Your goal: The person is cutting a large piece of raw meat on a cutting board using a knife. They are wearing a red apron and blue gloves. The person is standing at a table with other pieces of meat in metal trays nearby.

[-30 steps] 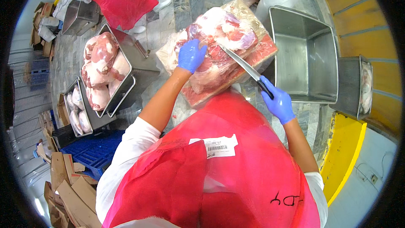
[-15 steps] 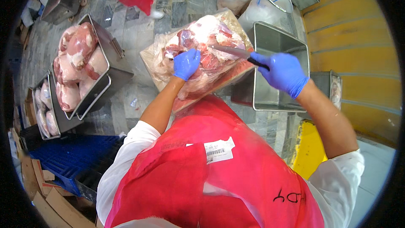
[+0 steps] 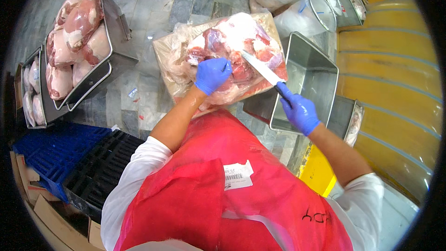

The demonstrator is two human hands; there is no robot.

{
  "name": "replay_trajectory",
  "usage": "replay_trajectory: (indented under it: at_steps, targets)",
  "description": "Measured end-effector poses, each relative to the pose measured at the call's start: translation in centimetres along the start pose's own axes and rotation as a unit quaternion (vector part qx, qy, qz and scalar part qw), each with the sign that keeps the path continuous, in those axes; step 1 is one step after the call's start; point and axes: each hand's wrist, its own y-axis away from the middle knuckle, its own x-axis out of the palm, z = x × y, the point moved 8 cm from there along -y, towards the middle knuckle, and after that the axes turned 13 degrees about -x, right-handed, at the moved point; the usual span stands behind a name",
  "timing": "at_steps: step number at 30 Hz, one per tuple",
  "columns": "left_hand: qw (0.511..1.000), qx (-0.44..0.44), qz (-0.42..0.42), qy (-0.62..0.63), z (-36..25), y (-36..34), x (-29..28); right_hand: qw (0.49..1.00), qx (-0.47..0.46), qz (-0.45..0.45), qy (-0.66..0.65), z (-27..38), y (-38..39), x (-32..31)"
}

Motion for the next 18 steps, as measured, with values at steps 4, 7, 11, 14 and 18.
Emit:
replay_trajectory:
  at_steps: [4,7,11,14,18]
  targets:
    - [0.999,-0.049,-0.005,0.006,0.7,-0.3,-0.2,0.993,-0.019,-0.109,-0.042,-3.2,0.7,6.6]
    - [0.998,-0.058,0.009,0.003,0.5,-0.6,-0.6,0.969,-0.052,-0.218,-0.101,-4.1,0.7,9.9]
    - [0.996,-0.086,0.024,0.003,-0.1,-0.8,-0.5,0.974,-0.01,-0.218,-0.063,-4.8,0.7,12.9]
    - [0.991,-0.116,0.06,-0.032,-0.8,-1.6,-0.1,0.972,0.019,-0.217,-0.088,-4.1,0.8,13.2]
    - [0.974,-0.147,0.13,-0.116,-0.8,-2.0,0.4,0.972,0.031,-0.201,-0.123,-2.6,2.4,9.2]
